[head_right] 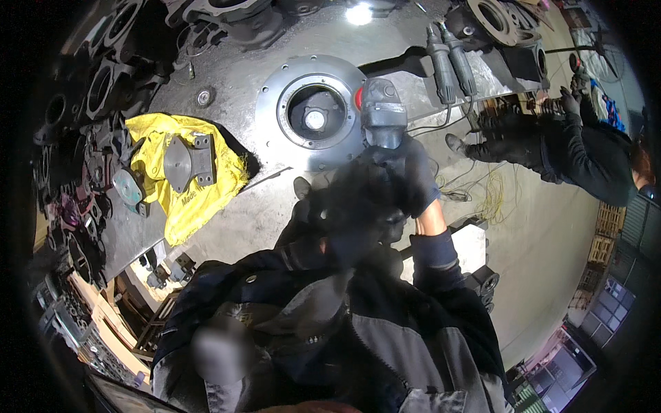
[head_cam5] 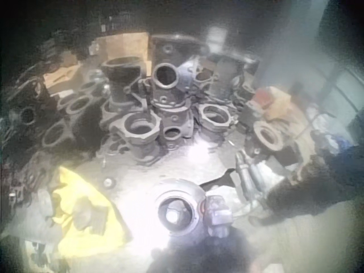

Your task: The person walks to a metal rack, picks up a metal part, and places it on a workbench. They then use an angle grinder to grind the surface of the metal part for an extended period.

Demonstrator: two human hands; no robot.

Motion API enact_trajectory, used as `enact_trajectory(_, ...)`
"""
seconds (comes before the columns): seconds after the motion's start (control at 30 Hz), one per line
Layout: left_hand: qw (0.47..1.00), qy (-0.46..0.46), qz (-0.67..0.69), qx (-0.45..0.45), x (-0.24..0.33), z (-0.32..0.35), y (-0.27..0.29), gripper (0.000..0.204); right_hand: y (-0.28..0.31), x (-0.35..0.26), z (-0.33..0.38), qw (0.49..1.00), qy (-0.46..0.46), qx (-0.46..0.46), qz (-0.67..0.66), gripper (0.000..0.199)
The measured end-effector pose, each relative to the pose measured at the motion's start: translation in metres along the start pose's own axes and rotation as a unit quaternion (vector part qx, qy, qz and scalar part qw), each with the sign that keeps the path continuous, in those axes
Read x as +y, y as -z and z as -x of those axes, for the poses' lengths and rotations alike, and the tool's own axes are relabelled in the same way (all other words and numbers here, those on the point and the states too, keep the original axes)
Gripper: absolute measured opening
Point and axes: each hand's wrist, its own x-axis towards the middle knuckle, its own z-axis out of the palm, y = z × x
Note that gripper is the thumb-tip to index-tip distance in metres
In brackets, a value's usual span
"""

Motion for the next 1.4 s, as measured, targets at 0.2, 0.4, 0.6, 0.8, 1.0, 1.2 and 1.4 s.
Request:
enact_trajectory(0.2,0.996,0.076,0.032,-0.045,-0.005,0.011,0.007,0.047,-0.021,-0.005,0.019,0.973,-0.112,0.063,-0.193,0.012)
enact_trajectory(0.4,0.978,0.020,-0.195,-0.078,0.003,-0.010,0.018,0.045,-0.014,-0.009,-0.011,0.984,-0.083,0.031,-0.155,0.012)
enact_trajectory(0.6,0.965,0.127,0.028,-0.228,-0.012,-0.027,0.048,0.052,-0.017,-0.005,-0.036,0.913,-0.139,0.021,-0.382,0.026)
enact_trajectory(0.8,0.949,0.209,0.148,-0.184,-0.018,-0.006,0.033,0.053,-0.024,-0.007,0.006,0.960,-0.187,0.114,-0.176,0.025)
enact_trajectory(1.0,0.943,0.231,0.153,-0.185,-0.020,-0.004,0.038,0.055,-0.018,-0.011,0.020,0.953,-0.167,0.100,-0.232,0.015)
enact_trajectory(1.2,0.942,0.240,0.139,-0.191,-0.023,-0.014,0.051,0.058,-0.012,-0.004,-0.004,0.909,-0.218,0.089,-0.345,0.025)
enact_trajectory(1.4,0.942,0.224,0.154,-0.195,-0.028,0.008,0.011,0.061,-0.010,-0.001,0.026,0.947,-0.201,0.113,-0.226,0.032)
